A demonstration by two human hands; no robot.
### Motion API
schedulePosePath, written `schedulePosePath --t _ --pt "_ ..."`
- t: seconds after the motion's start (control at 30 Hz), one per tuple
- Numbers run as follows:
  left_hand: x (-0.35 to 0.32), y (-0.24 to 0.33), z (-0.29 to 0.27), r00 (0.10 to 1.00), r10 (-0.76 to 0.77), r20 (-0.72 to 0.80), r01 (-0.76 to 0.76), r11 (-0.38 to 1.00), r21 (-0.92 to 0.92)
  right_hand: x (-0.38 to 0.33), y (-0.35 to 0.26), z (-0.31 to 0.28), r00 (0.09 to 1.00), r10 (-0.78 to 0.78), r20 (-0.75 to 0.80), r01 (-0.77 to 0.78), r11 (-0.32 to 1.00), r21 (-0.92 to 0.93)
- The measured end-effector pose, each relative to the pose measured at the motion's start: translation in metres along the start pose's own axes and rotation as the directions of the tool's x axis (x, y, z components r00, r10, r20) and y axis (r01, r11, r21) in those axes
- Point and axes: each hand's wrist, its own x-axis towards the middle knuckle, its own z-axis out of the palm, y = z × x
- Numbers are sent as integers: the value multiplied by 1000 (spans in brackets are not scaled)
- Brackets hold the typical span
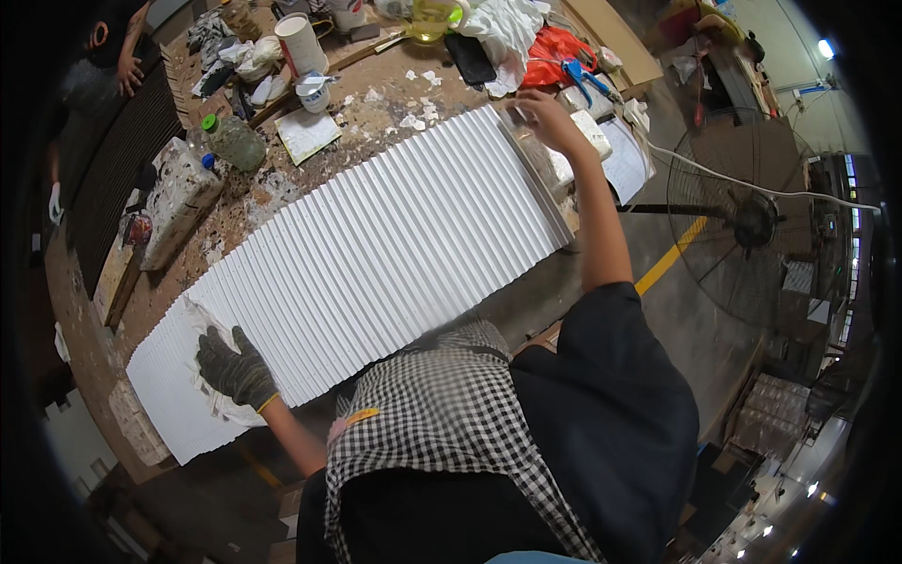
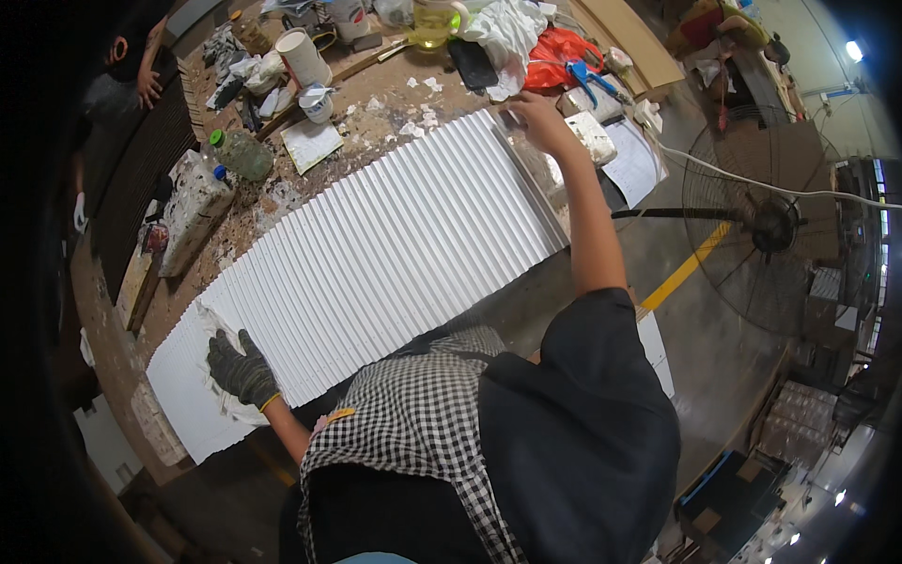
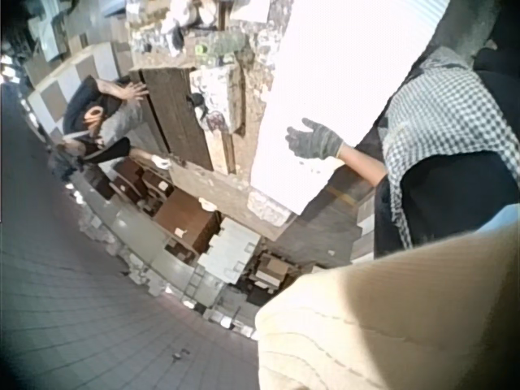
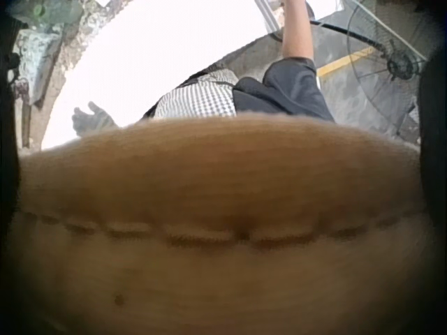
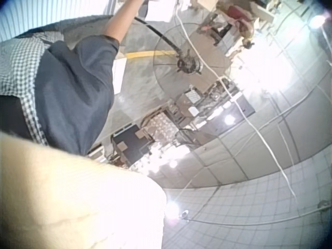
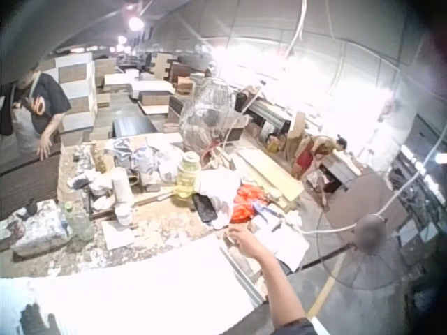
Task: The person wipes a white corrugated panel with a cloth, then uses a small rectangular tool to scrape or smooth the surface. The person repeats wiping and scraping motions across the panel while standing at a cluttered workbench.
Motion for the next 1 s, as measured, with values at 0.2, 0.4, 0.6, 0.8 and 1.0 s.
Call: schedulePosePath --t 0.2,0.4,0.6,0.8,1.0 --pt "5 6 -1 999 -2 40 -1 997 78 22 11 22 997 4 -77 -6 1000 -15" --pt "-2 8 -2 1000 -4 -4 4 994 105 -59 -21 -8 979 164 123 -170 985 43" --pt "-2 6 1 1000 -15 8 14 992 126 -79 -20 -18 993 110 32 -110 994 0" --pt "6 7 4 999 -16 44 11 994 109 -69 -8 9 992 79 -95 -73 995 64" --pt "0 8 -2 999 -25 39 19 989 146 -164 -49 -23 984 173 34 -173 985 1"
